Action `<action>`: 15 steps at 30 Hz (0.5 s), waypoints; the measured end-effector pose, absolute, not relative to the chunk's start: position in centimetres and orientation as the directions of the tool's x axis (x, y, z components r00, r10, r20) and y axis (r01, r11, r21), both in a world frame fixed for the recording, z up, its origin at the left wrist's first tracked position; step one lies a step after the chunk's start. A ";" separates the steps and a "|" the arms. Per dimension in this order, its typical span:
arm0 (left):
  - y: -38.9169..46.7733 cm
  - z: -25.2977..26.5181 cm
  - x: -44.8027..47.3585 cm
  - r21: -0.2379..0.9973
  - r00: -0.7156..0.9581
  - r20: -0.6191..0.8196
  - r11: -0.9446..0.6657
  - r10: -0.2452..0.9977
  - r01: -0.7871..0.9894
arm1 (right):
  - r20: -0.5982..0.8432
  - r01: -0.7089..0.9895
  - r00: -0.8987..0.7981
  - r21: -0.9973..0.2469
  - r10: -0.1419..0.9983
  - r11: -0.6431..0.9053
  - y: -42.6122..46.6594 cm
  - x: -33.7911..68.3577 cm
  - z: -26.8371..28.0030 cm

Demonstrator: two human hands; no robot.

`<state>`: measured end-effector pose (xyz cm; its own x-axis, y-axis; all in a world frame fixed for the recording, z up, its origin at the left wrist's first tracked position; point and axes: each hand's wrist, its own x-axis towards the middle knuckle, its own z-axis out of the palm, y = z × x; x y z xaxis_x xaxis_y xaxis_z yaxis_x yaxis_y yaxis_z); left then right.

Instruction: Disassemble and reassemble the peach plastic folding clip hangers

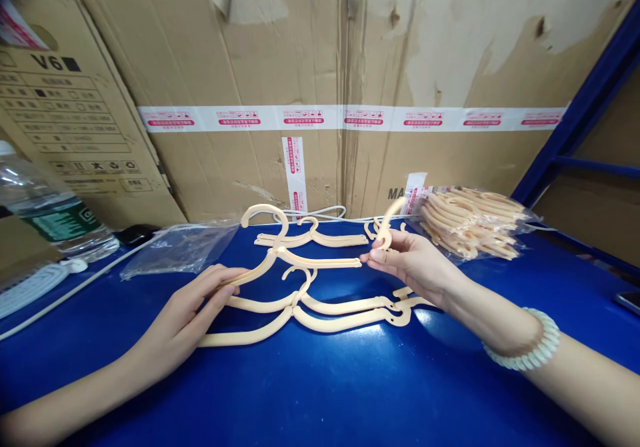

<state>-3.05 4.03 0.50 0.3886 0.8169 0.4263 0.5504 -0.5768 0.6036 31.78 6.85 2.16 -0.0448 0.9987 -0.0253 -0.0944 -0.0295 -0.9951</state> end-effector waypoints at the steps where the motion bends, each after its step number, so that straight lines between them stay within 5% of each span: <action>1: 4.0 0.5 -3.0 0.601 0.390 0.429 -0.580 0.815 0.550 | -0.013 -0.120 -0.033 -0.993 0.999 -0.017 6.8 31.7 2.2; 15: 3.9 0.6 -3.0 0.571 0.419 0.448 -0.613 0.790 0.546 | -0.221 -0.075 -0.289 -0.965 0.931 -0.253 6.1 31.4 2.7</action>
